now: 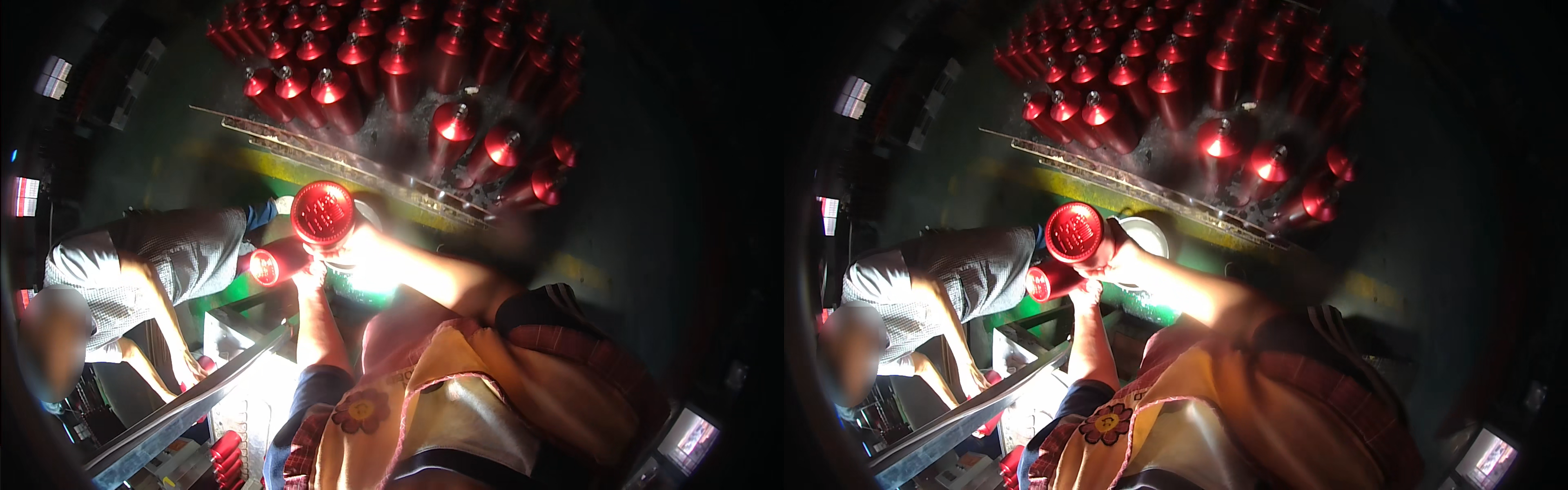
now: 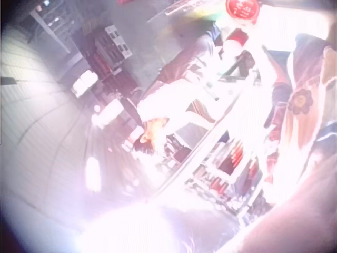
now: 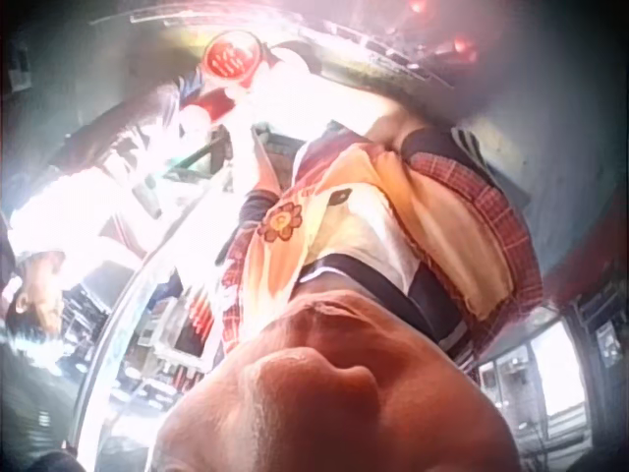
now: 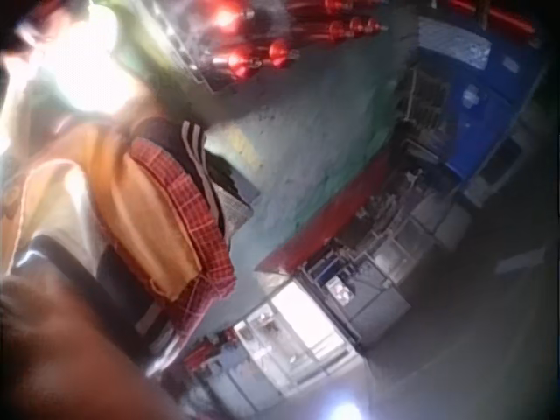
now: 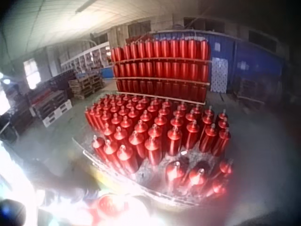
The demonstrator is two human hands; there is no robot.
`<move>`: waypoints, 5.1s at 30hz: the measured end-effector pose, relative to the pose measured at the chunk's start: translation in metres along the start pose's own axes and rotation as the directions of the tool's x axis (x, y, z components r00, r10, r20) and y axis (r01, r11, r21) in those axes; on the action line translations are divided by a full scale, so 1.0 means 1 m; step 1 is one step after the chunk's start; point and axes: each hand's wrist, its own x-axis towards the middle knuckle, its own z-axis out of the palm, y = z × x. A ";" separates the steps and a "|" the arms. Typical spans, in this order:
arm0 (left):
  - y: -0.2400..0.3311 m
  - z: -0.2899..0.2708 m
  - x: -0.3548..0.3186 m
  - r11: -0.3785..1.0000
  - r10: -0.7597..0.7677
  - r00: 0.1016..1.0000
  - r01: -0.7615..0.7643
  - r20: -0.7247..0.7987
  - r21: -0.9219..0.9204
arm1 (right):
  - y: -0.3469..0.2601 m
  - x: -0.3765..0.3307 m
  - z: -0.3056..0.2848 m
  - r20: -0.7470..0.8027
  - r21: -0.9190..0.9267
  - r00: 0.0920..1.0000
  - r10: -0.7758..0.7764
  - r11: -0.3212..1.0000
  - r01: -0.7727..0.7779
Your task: The person repeatedly picks up red cylindrical objects from a conveyor belt and places them into a nearby rack. The task involves continuous pick-and-place motions with both hands, moving items from the moving belt to a stationary storage area.
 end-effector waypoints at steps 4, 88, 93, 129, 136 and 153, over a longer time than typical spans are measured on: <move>0.012 -0.005 0.012 0.982 -0.164 0.967 0.179 0.197 -0.063 | 0.013 0.026 -0.014 0.045 0.210 0.998 0.042 0.976 -0.050; -0.250 -0.110 -0.515 -0.138 0.915 0.344 -0.221 0.210 0.965 | 0.197 -0.230 -0.017 0.160 -0.672 0.826 0.540 -0.554 0.492; -0.238 -0.177 -0.588 -0.068 0.991 -0.130 -0.433 0.012 0.899 | 0.353 -0.171 0.003 -0.050 -0.684 0.607 0.793 -0.470 0.558; 0.028 -0.303 -0.831 0.141 0.990 0.080 -0.424 -0.119 0.894 | 0.693 -0.117 -0.046 -0.099 -0.717 0.697 0.711 -0.536 0.445; 0.061 -0.303 -0.790 0.060 0.974 0.228 -0.294 0.009 0.954 | 0.684 -0.113 -0.050 -0.026 -0.736 0.823 0.568 -0.568 0.368; 0.107 -0.230 -0.771 0.034 0.897 0.439 -0.172 0.046 0.985 | 0.679 -0.053 -0.035 0.091 -0.802 0.883 0.460 -0.492 0.339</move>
